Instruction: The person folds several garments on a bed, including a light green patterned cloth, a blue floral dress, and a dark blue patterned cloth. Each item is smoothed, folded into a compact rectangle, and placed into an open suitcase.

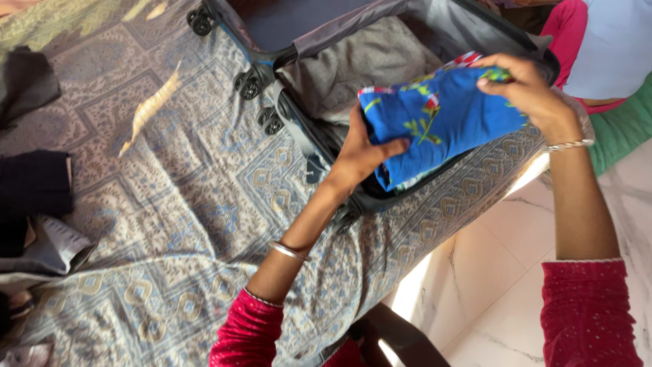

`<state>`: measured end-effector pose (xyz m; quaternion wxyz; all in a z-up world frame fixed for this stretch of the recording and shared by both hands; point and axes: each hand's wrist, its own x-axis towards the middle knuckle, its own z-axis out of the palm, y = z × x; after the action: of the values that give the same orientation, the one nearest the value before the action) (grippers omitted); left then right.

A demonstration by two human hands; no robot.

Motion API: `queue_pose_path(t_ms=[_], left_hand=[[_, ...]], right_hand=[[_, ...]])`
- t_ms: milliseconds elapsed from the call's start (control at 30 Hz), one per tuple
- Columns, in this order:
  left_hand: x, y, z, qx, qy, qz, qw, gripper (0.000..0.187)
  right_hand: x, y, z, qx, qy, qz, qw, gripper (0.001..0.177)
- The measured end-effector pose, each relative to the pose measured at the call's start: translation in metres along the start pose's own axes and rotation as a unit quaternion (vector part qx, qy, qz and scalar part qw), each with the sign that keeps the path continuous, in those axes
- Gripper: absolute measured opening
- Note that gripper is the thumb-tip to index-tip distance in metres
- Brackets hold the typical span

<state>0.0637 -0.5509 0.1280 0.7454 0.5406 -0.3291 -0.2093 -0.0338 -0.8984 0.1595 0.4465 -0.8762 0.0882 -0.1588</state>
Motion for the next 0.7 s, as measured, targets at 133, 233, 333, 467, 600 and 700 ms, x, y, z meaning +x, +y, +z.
queue_pose_path(t_ms=[133,233,333,467,600,700], left_hand=[[0.132,-0.008,0.016,-0.015,0.038,-0.039,0.998,0.097],[0.256,-0.031,0.039,0.169,0.168,0.071,0.969,0.096],[0.335,-0.063,0.066,0.203,0.198,0.043,0.958,0.084],[0.378,-0.114,0.069,0.244,0.188,-0.01,0.951,0.066],[0.388,-0.169,0.063,0.211,0.158,-0.012,0.965,0.056],[0.396,-0.207,0.057,0.194,0.135,-0.005,0.972,0.056]], right_hand=[[0.013,0.014,-0.056,0.092,0.139,0.05,0.985,0.031],[0.032,0.057,-0.073,0.119,0.274,0.178,0.938,0.03],[0.045,0.111,-0.077,0.086,0.299,0.05,0.949,0.028],[0.027,0.147,-0.054,-0.196,0.336,-0.051,0.92,0.024],[0.021,0.133,-0.024,-0.35,0.36,-0.063,0.863,0.027],[0.026,0.121,-0.017,-0.414,0.333,-0.017,0.847,0.031]])
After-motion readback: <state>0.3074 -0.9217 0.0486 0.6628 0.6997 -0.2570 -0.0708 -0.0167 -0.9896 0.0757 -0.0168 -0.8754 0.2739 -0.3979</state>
